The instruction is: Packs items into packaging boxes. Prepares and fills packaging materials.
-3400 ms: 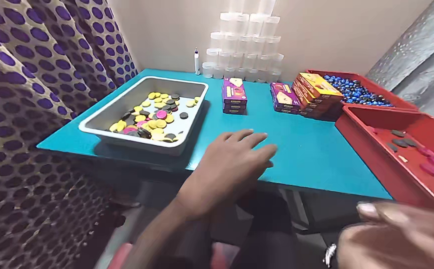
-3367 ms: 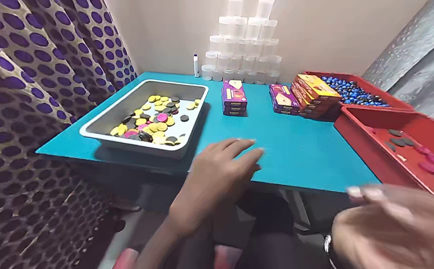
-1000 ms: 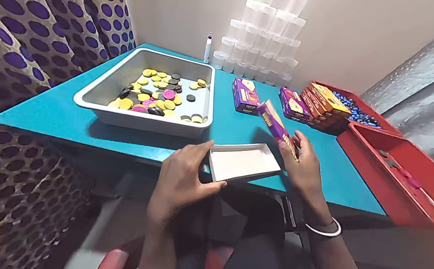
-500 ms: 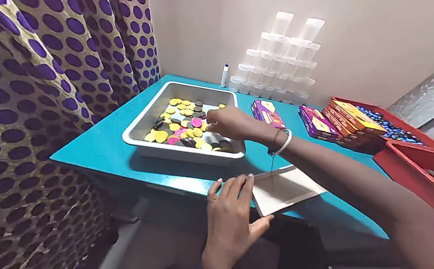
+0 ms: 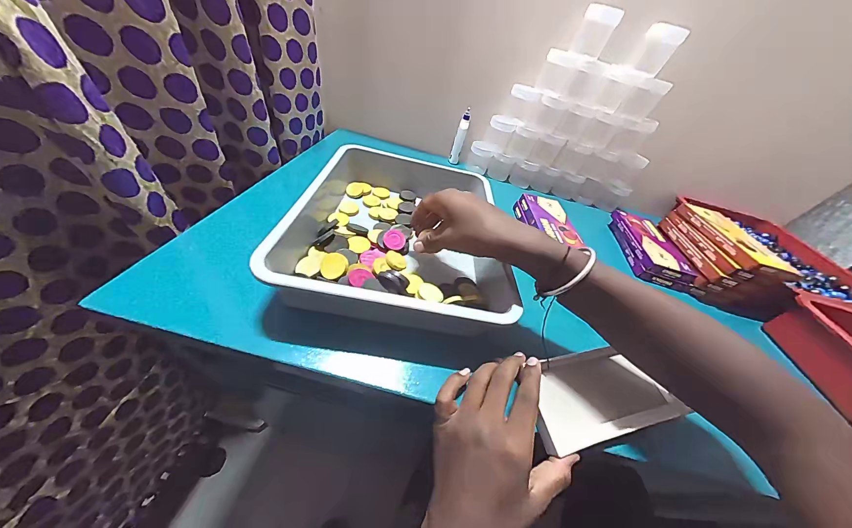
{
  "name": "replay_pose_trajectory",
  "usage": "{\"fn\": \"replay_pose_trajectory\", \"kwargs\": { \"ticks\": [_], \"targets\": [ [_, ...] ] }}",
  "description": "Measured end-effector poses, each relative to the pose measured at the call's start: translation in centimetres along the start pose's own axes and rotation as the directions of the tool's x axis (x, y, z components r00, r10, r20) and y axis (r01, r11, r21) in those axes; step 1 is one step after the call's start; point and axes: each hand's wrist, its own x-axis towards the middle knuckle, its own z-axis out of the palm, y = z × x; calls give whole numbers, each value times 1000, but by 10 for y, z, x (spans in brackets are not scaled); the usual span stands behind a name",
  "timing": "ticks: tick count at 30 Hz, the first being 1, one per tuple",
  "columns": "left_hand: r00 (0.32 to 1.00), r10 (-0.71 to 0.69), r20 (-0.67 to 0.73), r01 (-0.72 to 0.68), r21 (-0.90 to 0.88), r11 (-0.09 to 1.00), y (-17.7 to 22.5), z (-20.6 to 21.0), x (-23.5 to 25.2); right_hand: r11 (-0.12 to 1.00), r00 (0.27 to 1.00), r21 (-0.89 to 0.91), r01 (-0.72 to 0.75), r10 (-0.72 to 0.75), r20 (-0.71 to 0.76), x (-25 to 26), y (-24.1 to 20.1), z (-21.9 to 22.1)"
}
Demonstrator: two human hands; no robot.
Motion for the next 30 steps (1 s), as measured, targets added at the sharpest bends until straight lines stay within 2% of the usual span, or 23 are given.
{"fn": "replay_pose_trajectory", "kwargs": {
  "ticks": [3,5,8,11,13,16,19,23,27,30],
  "targets": [
    [1000,3,-4,-3,-1,1000,1,0,0,995,985,-30,94,-88,148,-5,-2,-3],
    [1000,6,-3,-6,1,1000,1,0,0,974,970,-141,177,-149,191,-7,4,3],
    [1000,12,-1,-12,23,1000,2,0,0,899,976,-386,209,-171,132,-18,10,15],
    [1000,16,-8,-16,30,999,2,2,0,859,987,-488,153,-113,111,-19,9,17],
    [1000,16,-4,-16,13,1000,3,2,0,869,990,-480,123,-74,121,-16,11,14],
    [1000,11,0,-11,-3,1000,3,1,0,873,990,-469,133,-94,106,-15,14,13],
    [1000,17,4,-17,0,1000,3,0,1,853,985,-507,126,-47,165,-21,7,11],
    [1000,15,9,-15,0,1000,3,1,0,865,990,-487,117,-63,126,-18,6,12],
    [1000,19,6,-19,4,1000,2,1,0,930,967,-279,242,-207,149,-16,-7,0],
    [1000,20,-19,-19,17,1000,3,2,0,914,947,-278,294,-240,212,-16,-16,8]
  ]
}}
